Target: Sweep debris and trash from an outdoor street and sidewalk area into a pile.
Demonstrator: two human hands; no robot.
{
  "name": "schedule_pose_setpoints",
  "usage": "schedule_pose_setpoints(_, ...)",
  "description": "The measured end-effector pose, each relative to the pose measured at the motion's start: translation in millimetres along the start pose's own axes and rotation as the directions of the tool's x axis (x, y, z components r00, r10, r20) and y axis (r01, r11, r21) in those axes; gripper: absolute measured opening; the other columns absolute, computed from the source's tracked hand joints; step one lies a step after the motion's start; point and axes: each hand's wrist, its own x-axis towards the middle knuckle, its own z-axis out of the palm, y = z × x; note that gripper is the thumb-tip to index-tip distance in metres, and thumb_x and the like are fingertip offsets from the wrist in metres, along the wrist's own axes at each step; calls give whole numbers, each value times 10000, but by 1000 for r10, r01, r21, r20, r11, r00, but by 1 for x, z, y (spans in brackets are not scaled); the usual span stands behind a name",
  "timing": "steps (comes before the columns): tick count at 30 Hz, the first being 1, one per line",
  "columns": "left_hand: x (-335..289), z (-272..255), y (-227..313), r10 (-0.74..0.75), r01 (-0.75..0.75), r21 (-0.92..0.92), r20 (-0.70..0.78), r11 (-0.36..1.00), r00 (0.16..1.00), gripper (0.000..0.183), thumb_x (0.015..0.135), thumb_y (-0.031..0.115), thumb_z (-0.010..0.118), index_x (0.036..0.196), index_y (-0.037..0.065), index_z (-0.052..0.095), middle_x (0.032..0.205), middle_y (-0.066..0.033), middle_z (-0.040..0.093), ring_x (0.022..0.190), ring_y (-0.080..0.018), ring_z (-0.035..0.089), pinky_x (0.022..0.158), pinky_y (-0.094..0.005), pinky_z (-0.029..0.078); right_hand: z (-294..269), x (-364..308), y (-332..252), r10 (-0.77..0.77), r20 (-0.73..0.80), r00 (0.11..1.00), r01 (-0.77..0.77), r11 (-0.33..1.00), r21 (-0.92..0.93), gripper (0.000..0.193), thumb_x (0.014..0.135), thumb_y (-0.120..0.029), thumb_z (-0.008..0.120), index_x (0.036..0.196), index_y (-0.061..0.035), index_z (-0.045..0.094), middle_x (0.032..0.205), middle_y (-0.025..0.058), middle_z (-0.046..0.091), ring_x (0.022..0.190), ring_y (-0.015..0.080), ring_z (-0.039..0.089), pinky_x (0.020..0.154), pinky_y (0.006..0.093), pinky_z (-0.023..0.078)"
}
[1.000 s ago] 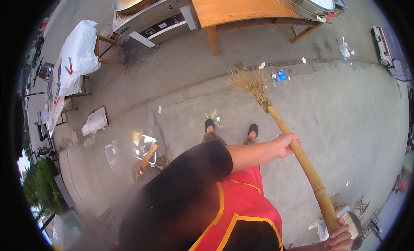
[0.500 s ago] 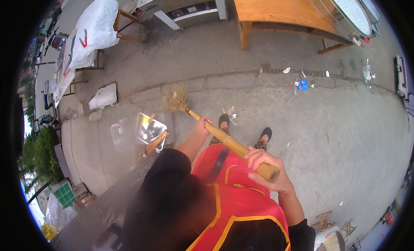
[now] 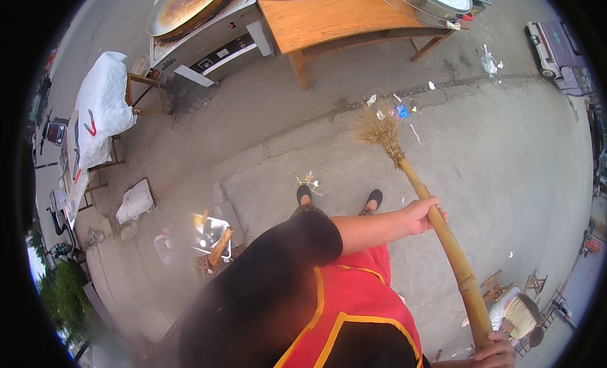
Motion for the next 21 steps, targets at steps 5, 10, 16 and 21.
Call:
schedule_pose_setpoints(5, 26, -5, -1, 104, -102, 21, -131, 995, 986, 146, 698, 77, 450, 781, 16, 346, 685, -103, 430, 672, -228, 484, 623, -351, 449, -62, -26, 63, 29, -108, 994, 3, 957, 291, 177, 516, -120, 603, 555, -91, 433, 538, 37, 481, 608, 200, 483, 775, 397, 323)
schedule_pose_setpoints(10, 122, -80, 76, 267, -309, 9, -529, 951, 806, 67, 681, 66, 427, 672, 50, 363, 551, -52, 396, 486, -164, 426, 456, -288, 414, -34, 30, 181, 241, -80, 967, -183, 878, 443, 149, 505, -1, 567, 587, -60, 458, 590, 56, 491, 639, 221, 494, 799, 415, 305)
schedule_pose_setpoints(16, 262, -26, 56, 266, -208, 188, -379, 960, 886, 108, 685, 49, 423, 614, 69, 344, 466, -33, 365, 404, -139, 380, 408, -261, 380, -94, 23, 227, 204, 4, 979, -202, 964, 172, 177, 504, 47, 565, 604, -65, 471, 620, 48, 496, 696, 219, 510, 794, 410, 319)
schedule_pose_setpoints(21, 336, 56, 16, 145, -93, 319, -142, 943, 979, 85, 688, 87, 447, 653, 63, 373, 518, -47, 385, 444, -158, 408, 426, -280, 393, -133, 2, 224, 186, -23, 982, -187, 981, -52, 189, 496, 22, 608, 578, -73, 466, 629, 18, 508, 705, 211, 515, 799, 415, 321)
